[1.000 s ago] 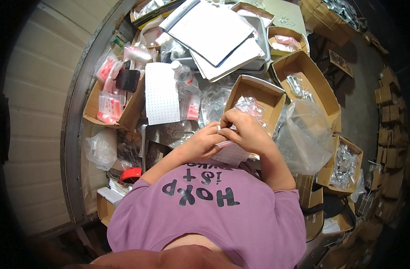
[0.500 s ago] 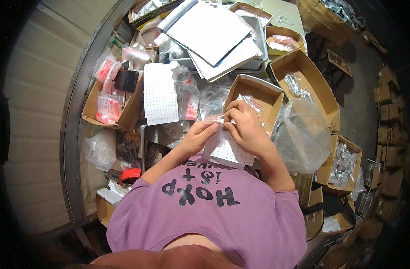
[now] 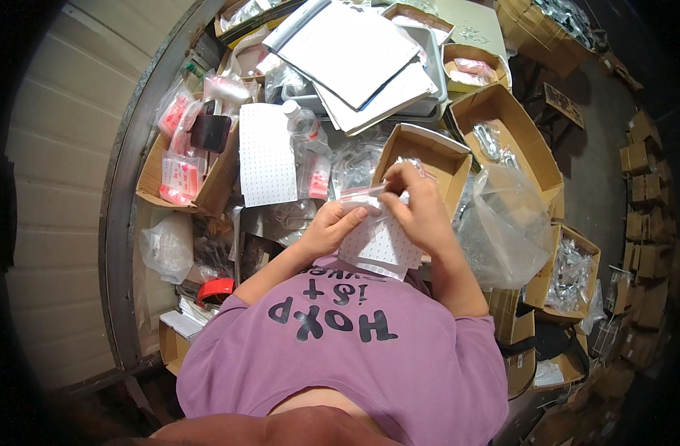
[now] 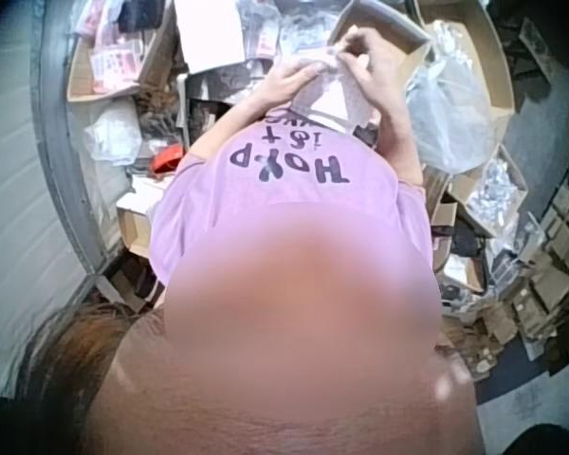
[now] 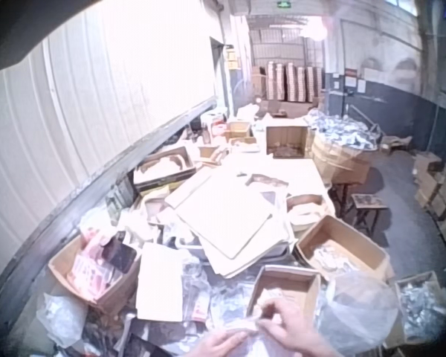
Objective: The person picks up a small pink object and places it into a small plastic bag while holding a checklist.
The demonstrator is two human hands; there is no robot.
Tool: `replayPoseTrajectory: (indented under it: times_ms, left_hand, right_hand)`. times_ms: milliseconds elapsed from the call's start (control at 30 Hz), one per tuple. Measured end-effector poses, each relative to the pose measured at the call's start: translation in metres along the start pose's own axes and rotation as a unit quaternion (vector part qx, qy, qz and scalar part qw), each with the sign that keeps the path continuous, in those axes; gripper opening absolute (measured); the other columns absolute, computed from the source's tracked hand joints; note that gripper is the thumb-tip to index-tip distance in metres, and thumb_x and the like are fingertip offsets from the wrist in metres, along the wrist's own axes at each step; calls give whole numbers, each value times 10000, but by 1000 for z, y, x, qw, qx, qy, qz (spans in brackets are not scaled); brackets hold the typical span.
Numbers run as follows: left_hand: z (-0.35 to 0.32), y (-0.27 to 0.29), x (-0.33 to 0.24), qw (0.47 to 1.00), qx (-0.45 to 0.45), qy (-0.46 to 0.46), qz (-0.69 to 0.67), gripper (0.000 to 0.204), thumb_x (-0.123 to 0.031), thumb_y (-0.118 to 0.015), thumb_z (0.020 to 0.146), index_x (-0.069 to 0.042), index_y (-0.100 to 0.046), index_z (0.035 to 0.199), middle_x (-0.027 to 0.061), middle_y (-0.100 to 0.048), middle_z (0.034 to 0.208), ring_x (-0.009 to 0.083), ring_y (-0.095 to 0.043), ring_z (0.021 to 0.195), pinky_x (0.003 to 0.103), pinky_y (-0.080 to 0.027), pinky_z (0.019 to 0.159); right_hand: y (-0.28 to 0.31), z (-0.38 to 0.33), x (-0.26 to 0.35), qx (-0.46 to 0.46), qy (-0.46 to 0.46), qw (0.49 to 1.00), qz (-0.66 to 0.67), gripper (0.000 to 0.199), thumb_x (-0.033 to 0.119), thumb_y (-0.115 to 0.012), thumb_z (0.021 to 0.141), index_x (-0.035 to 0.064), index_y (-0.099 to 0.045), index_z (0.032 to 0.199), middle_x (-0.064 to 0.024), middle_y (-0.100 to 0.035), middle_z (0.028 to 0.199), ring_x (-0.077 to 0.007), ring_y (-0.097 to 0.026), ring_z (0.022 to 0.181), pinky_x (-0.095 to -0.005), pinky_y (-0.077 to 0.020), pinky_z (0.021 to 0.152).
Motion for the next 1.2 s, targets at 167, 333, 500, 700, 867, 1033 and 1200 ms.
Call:
replayPoseTrajectory:
  times_ms: [167, 333, 500, 700, 867, 1033, 1200]
  left_hand:
    - [-2, 5, -1, 1000, -20, 24, -1, 327, -257, -486, 976, 19, -651, 1036, 82, -667, 934, 130, -597, 858, 269, -463, 775]
    - [-8, 11, 4, 988, -64, 77, -115, 348, -278, -475, 988, 17, -651, 1048, 38, -652, 940, 89, -579, 858, 220, -458, 748]
    - [-7, 13, 5, 971, -49, 87, -218, 381, -286, -469, 986, 47, -627, 1082, 97, -645, 1021, 142, -595, 951, 262, -442, 851]
    - [-6, 16, -8, 992, -16, -123, 33, 254, -225, -535, 950, -28, -666, 1043, 99, -633, 1016, 195, -594, 941, 299, -446, 856]
    - [-7, 17, -11, 992, -45, -91, 79, 201, -174, -555, 930, -23, -665, 1003, 131, -621, 979, 237, -594, 916, 310, -450, 816]
    - [-5, 18, -18, 978, -46, -124, 163, 190, -161, -547, 927, -14, -660, 972, 139, -641, 945, 253, -606, 871, 324, -458, 777]
    - [-5, 17, -19, 968, -40, -144, 203, 198, -168, -546, 930, -5, -651, 969, 129, -648, 930, 236, -623, 857, 317, -466, 768]
  right_hand:
    - [22, 4, -23, -133, -19, 965, -227, 237, 57, -654, 759, -5, -572, 972, -134, -647, 905, -269, -629, 898, -351, -475, 783]
    - [15, -7, -20, 10, -9, 999, -38, 331, 80, -710, 711, 1, -579, 1005, -127, -618, 922, -262, -594, 895, -340, -455, 822]
    - [7, -14, -35, 58, -142, 962, 225, 256, 7, -709, 741, -2, -568, 954, -57, -588, 879, -128, -557, 856, -235, -451, 754]
    - [7, -12, -37, 68, -128, 963, 226, 195, 25, -710, 768, 3, -573, 905, -9, -577, 804, -77, -551, 731, -220, -455, 645]
    - [10, -13, -29, 87, -149, 964, 203, 158, 50, -708, 774, 8, -599, 880, -16, -586, 799, -76, -553, 726, -221, -450, 621]
    - [18, -7, -13, 83, -4, 996, -31, 178, 17, -682, 738, 6, -635, 909, -90, -622, 827, -204, -600, 751, -293, -470, 649]
    - [14, -7, -8, 77, 27, 994, -79, 183, 8, -675, 725, 10, -629, 902, -141, -624, 842, -298, -609, 781, -361, -479, 691]
Point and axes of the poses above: each hand's wrist, its own z-axis towards the middle knuckle, its own y-axis out of the back of the hand, x = y × z, the point moved 3 cm from there along z, towards the middle knuckle
